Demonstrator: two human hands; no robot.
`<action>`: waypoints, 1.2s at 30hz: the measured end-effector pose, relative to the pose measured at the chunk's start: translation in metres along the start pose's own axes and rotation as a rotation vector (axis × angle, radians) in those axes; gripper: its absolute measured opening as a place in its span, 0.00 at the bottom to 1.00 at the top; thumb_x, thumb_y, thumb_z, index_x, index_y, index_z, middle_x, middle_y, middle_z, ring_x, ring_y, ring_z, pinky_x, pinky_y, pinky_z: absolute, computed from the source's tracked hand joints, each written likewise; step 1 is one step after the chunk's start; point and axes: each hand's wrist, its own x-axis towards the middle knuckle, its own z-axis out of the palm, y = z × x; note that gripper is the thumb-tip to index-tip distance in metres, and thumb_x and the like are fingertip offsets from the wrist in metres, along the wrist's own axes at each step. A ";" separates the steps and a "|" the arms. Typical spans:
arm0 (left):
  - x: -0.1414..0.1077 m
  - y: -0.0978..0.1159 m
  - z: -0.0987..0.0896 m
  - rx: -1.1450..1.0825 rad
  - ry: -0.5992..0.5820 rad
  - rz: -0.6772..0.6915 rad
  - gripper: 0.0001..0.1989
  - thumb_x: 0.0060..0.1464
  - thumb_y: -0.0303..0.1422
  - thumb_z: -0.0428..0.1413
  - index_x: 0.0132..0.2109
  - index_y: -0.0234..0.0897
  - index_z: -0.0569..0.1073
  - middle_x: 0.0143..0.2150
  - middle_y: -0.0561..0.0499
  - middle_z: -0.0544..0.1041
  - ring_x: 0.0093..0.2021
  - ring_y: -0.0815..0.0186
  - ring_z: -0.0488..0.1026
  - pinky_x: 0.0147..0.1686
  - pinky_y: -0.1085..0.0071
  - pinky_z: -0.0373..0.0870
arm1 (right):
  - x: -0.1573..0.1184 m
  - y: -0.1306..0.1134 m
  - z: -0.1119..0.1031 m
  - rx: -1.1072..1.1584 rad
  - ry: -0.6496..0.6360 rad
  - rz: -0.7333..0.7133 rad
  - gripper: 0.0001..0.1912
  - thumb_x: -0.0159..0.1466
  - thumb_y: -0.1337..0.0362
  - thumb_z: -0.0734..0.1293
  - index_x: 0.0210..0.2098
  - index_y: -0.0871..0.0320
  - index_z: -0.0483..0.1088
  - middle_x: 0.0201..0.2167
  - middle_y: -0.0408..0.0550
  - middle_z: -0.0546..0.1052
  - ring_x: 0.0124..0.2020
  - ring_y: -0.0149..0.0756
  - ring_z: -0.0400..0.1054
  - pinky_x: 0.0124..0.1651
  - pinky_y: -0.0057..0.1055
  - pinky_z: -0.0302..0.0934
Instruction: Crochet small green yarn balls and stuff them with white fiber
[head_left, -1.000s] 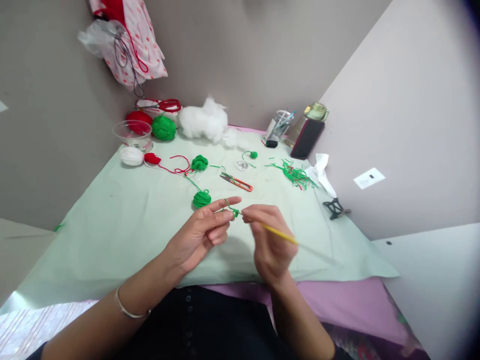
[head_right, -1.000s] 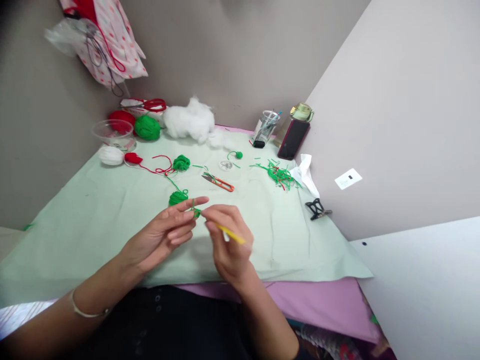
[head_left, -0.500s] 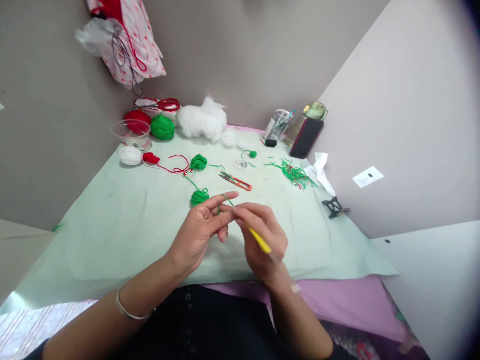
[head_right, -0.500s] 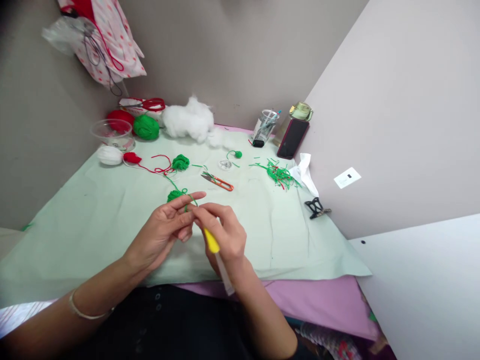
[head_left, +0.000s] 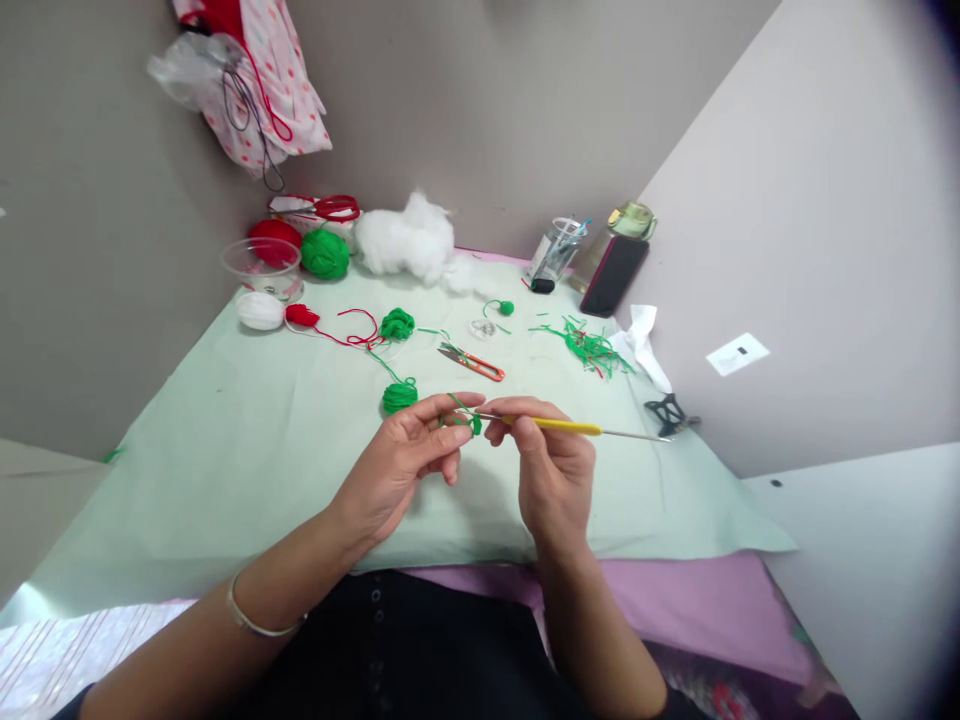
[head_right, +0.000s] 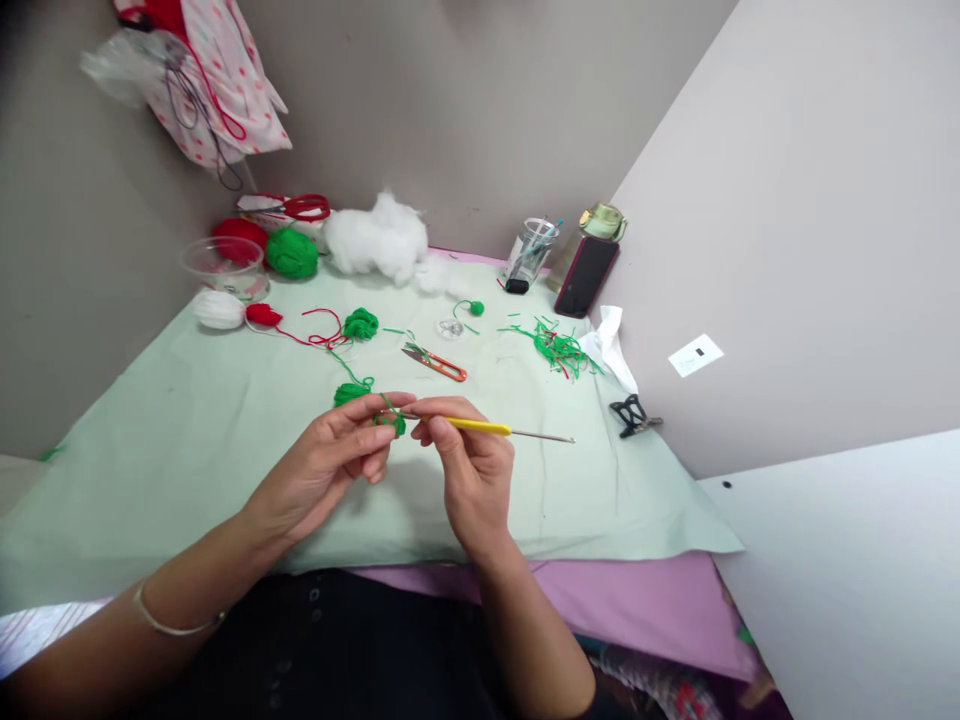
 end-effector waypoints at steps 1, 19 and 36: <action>0.000 0.000 0.000 0.016 0.020 0.010 0.15 0.54 0.32 0.67 0.50 0.39 0.83 0.29 0.56 0.72 0.24 0.76 0.66 0.27 0.77 0.65 | -0.001 0.000 0.000 0.005 0.006 0.004 0.10 0.71 0.61 0.65 0.41 0.54 0.79 0.36 0.48 0.81 0.31 0.34 0.72 0.34 0.34 0.69; -0.004 0.002 -0.002 0.079 0.034 0.025 0.22 0.54 0.32 0.67 0.56 0.40 0.78 0.31 0.57 0.72 0.22 0.77 0.66 0.25 0.76 0.64 | -0.011 0.001 -0.007 -0.403 -0.115 -0.383 0.12 0.72 0.70 0.61 0.48 0.52 0.75 0.40 0.49 0.81 0.39 0.37 0.77 0.41 0.36 0.73; -0.001 -0.005 0.002 0.022 0.022 0.026 0.18 0.53 0.33 0.68 0.51 0.37 0.81 0.30 0.57 0.70 0.20 0.79 0.65 0.21 0.80 0.65 | -0.008 0.001 0.003 -0.138 -0.042 -0.167 0.14 0.71 0.71 0.63 0.47 0.50 0.78 0.38 0.46 0.80 0.37 0.34 0.74 0.40 0.34 0.70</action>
